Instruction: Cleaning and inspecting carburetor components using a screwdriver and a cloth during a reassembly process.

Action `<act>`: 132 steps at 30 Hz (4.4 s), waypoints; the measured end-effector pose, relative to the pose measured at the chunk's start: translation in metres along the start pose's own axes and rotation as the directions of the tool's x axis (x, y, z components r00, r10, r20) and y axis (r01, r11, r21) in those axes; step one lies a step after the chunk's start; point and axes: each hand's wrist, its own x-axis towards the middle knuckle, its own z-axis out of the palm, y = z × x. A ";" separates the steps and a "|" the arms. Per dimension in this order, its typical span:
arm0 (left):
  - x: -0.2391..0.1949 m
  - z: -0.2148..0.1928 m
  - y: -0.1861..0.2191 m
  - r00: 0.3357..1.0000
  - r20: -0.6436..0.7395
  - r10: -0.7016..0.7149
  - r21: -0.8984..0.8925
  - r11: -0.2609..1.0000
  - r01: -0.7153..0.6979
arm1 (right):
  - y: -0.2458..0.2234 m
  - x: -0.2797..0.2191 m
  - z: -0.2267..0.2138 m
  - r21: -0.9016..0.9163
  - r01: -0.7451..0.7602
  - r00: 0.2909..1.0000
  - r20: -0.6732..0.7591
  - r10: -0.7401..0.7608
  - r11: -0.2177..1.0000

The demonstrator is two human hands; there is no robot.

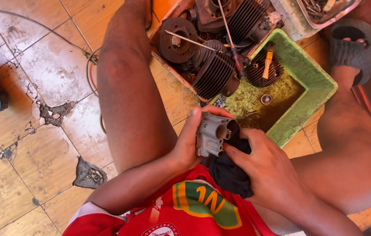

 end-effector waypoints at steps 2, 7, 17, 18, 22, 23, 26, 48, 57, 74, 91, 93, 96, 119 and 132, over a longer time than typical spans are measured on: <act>0.002 0.001 0.006 0.965 -0.054 -0.257 -0.167 0.955 0.245 | 0.005 0.002 0.002 -0.192 0.011 0.988 0.150 0.018 0.981; 0.016 0.005 0.010 0.898 -0.127 -0.422 -0.050 0.907 0.419 | 0.005 0.005 -0.014 -0.277 0.108 0.984 0.168 -0.063 0.955; 0.066 0.012 0.072 0.836 0.088 -0.542 -0.060 0.835 0.547 | 0.024 0.002 -0.093 -0.180 -0.041 0.994 -0.112 0.021 0.983; 0.065 0.011 0.074 0.836 0.089 -0.541 -0.064 0.835 0.547 | 0.029 0.002 -0.086 -0.181 -0.040 0.994 -0.108 0.021 0.983; 0.054 0.000 0.069 0.720 0.157 -0.676 -0.077 0.718 0.691 | 0.043 0.010 -0.056 -0.078 0.097 0.991 -0.090 -0.103 0.992; 0.047 -0.003 0.064 0.673 0.129 -0.728 -0.176 0.651 0.738 | 0.042 0.010 -0.047 -0.057 0.150 0.989 -0.006 -0.150 0.987; 0.038 -0.009 0.060 0.632 -0.012 -0.775 -0.062 0.632 0.773 | 0.044 0.015 -0.028 -0.005 0.181 0.982 0.055 -0.180 0.983; 0.022 -0.014 0.035 0.916 0.057 -0.397 0.126 0.913 0.388 | 0.032 0.013 -0.017 0.258 -0.092 0.992 0.104 0.067 0.962; 0.026 -0.011 0.063 0.818 0.526 0.233 0.590 0.592 -0.549 | 0.066 -0.032 0.017 0.923 -0.319 0.935 0.270 0.230 0.213; 0.035 -0.049 0.059 0.970 0.214 -0.115 -0.382 0.904 0.192 | 0.024 0.015 -0.076 0.881 0.048 0.995 -0.081 0.050 0.471; 0.028 -0.029 0.034 0.877 0.086 -0.474 -0.080 0.874 0.480 | 0.040 0.039 -0.026 -0.055 0.248 0.964 -0.081 -0.251 0.967; 0.030 -0.026 0.038 0.915 0.057 -0.400 -0.083 0.911 0.404 | 0.042 0.037 -0.020 -0.092 0.239 0.966 -0.073 -0.246 0.967; 0.033 -0.014 0.044 0.982 0.119 -0.148 0.490 0.869 0.072 | 0.050 0.027 -0.019 0.320 0.109 0.994 -0.017 -0.109 0.941; 0.029 -0.013 0.009 0.968 -0.157 -0.195 0.262 0.937 0.231 | -0.019 0.046 0.000 -0.523 0.220 0.956 -0.051 -0.287 0.824; 0.036 -0.027 0.028 0.962 0.112 -0.250 0.071 0.967 0.243 | 0.033 0.008 -0.028 0.313 0.252 0.964 -0.159 -0.211 0.916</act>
